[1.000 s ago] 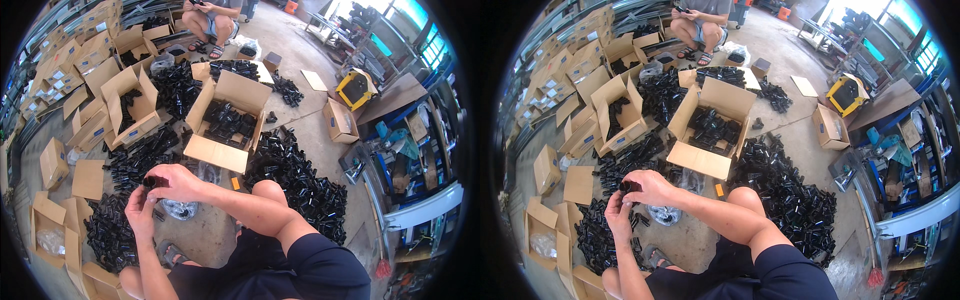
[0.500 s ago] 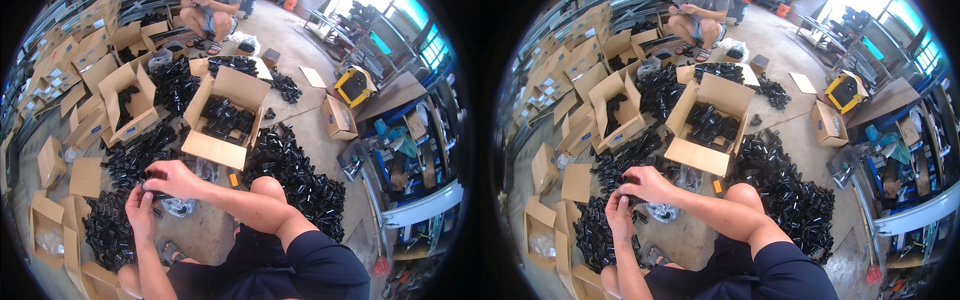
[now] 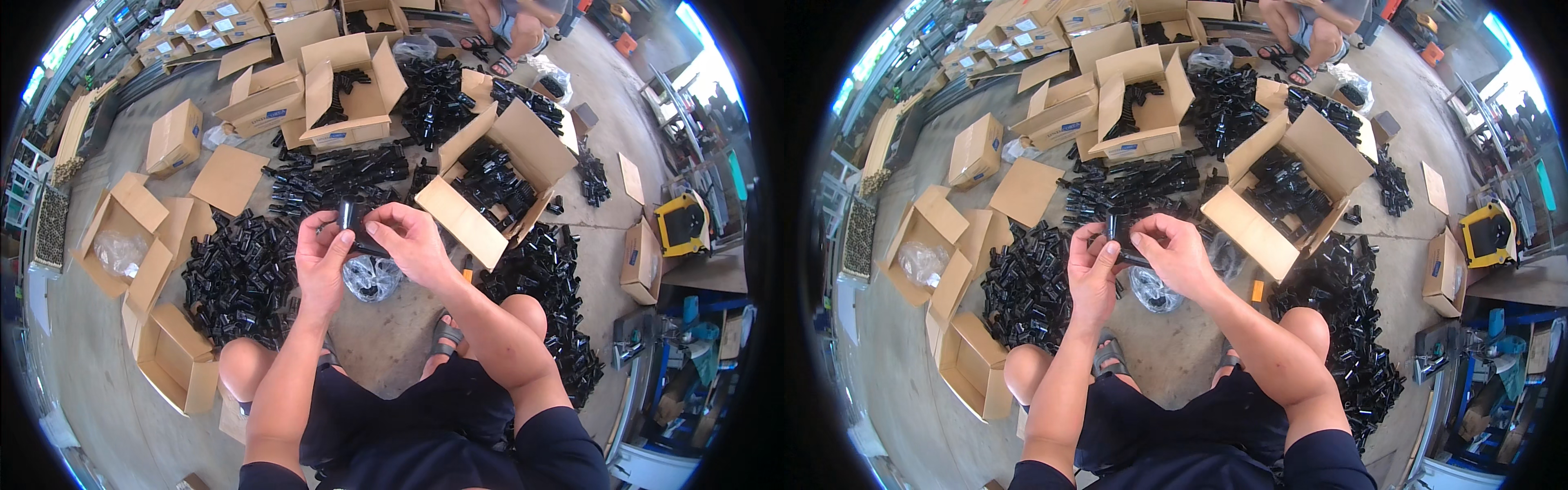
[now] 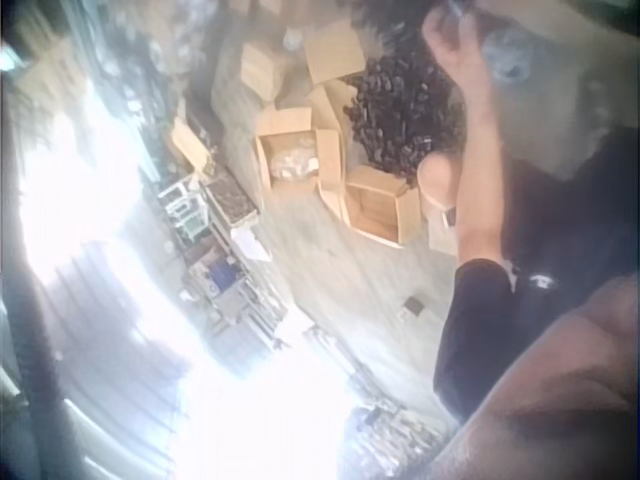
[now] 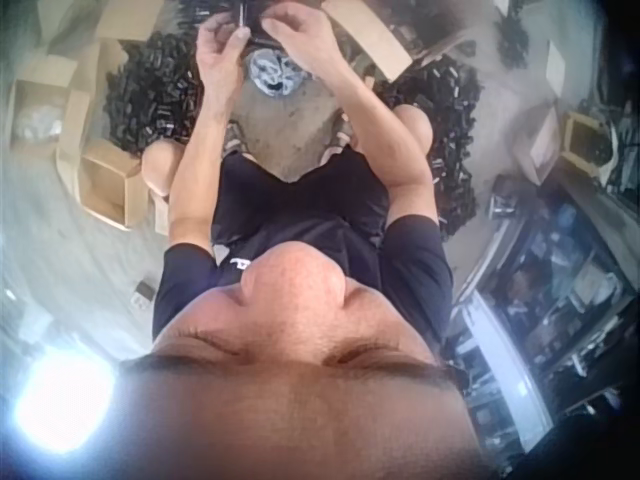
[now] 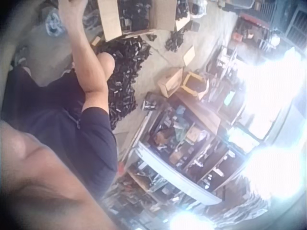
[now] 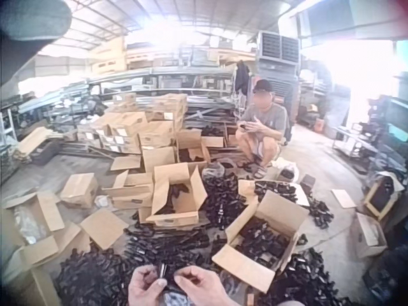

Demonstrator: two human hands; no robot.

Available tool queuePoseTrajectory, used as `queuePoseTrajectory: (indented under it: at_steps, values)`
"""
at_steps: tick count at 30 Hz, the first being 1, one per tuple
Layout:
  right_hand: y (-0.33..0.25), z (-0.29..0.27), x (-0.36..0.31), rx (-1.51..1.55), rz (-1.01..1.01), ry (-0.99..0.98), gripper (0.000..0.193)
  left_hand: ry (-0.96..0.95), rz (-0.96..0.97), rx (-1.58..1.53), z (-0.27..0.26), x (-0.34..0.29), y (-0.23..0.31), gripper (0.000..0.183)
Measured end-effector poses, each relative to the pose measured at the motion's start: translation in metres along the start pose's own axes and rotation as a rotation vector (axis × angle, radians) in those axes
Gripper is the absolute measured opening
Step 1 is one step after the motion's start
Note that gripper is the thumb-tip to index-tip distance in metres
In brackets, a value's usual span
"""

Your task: The person uses a utility knife to open a cardboard box, removes several black metal brackets from plastic wrap, and inspects them individually by hand.

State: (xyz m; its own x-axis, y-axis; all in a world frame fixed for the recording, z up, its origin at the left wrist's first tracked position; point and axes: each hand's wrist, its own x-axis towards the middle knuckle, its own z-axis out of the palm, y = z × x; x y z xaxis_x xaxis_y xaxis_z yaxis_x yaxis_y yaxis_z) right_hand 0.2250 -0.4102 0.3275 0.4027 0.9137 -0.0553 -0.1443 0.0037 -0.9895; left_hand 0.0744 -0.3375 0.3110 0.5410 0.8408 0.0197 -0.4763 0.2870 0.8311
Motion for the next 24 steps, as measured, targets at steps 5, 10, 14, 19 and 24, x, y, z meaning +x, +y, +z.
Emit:
queuePoseTrajectory:
  at_steps: [5,10,14,19,24]
  values:
    - [0.009,0.001,0.001,0.004,0.039,0.049,0.014,0.038,0.106,0.144,0.003,0.000,-0.006,0.026]
    - [0.007,0.006,-0.001,-0.164,0.076,0.104,0.016,0.074,0.144,0.277,-0.002,-0.001,-0.011,0.022]
    - [0.012,0.010,-0.003,-0.258,-0.031,0.112,0.018,0.087,0.149,0.281,-0.001,0.000,-0.008,0.022]
    - [0.015,0.008,-0.001,-0.193,-0.052,0.067,0.019,0.073,0.149,0.295,-0.003,0.001,-0.007,0.022]
    - [0.008,0.008,-0.004,-0.211,0.007,0.068,0.016,0.083,0.159,0.307,-0.003,-0.001,-0.006,0.022]
